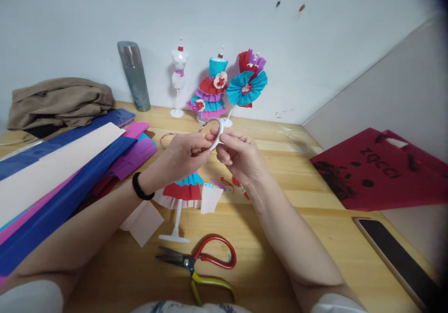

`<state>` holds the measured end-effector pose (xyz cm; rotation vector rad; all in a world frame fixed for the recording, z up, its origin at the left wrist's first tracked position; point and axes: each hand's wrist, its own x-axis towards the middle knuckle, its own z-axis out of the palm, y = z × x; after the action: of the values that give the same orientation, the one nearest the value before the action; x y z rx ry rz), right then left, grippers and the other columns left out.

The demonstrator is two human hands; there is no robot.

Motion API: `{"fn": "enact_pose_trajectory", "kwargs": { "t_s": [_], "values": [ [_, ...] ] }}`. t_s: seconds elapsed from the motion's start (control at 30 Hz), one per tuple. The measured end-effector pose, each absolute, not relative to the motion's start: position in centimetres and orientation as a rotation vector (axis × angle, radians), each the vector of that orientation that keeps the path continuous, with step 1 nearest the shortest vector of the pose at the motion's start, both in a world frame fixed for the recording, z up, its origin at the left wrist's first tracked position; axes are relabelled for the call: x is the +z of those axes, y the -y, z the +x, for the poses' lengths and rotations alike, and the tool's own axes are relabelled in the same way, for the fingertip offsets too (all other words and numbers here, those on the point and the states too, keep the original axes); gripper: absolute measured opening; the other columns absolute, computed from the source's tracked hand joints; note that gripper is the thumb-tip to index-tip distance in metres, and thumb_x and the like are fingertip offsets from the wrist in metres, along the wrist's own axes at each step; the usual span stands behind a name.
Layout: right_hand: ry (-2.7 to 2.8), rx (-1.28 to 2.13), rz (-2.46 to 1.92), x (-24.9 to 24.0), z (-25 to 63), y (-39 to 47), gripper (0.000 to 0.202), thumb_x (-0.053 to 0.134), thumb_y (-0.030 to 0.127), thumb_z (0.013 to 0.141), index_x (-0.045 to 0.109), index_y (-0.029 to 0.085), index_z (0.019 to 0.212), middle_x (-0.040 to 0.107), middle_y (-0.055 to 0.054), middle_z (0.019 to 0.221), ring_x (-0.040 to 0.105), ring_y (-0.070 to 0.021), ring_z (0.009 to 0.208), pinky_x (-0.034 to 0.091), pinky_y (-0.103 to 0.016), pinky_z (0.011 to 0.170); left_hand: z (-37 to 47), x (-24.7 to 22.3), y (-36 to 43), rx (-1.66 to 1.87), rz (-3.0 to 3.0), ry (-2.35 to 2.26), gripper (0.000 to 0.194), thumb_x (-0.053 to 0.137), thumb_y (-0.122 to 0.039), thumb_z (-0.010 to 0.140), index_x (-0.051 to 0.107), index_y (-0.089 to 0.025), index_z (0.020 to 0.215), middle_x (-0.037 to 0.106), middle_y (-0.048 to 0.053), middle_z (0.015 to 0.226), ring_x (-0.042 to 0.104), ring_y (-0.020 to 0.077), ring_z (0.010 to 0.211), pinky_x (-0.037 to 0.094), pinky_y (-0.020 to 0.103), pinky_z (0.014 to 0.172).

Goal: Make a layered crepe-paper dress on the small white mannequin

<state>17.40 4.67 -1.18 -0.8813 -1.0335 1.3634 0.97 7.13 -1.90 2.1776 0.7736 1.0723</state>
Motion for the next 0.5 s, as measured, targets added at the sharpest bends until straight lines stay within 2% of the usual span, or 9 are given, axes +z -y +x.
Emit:
{"fn": "enact_pose_trajectory", "kwargs": {
  "t_s": [0.17,0.33,0.5],
  "values": [
    [1.004,1.393,-0.838,-1.14,17.47,-4.62,0.015,0.076,0.026,0.063,0.075,0.018,0.076,0.072,-0.002,0.072,0.035,-0.003,0.043,0.023,-0.02,0.039,0.81,-2.2,-7.56,1.071,2.294,-0.687,0.023,0.056,-0.01,0.081,0.055,-0.019,0.061,0.045,-0.002,0.062,0.04,0.0122,0.061,0.028,0.03,0.059],
    [0.965,1.459,-0.804,-1.39,17.51,-4.85,0.016,0.073,0.019,0.062,0.073,0.018,0.078,0.07,-0.001,0.072,0.039,-0.0043,0.047,0.033,-0.019,0.041,0.72,-2.4,-7.86,1.106,2.36,-0.667,0.028,0.056,-0.008,0.08,0.046,-0.019,0.057,0.037,-0.002,0.059,0.036,0.0116,0.059,0.026,0.03,0.058],
    [0.848,1.552,-0.787,-1.51,17.61,-5.19,0.013,0.07,0.014,0.064,0.071,0.017,0.076,0.069,-0.001,0.07,0.041,-0.0048,0.047,0.041,-0.016,0.041,0.62,-2.6,-8.11,1.076,2.369,-0.696,0.023,0.055,-0.007,0.078,0.05,-0.018,0.059,0.038,-0.003,0.059,0.035,0.0101,0.057,0.025,0.029,0.057]
  ]
}}
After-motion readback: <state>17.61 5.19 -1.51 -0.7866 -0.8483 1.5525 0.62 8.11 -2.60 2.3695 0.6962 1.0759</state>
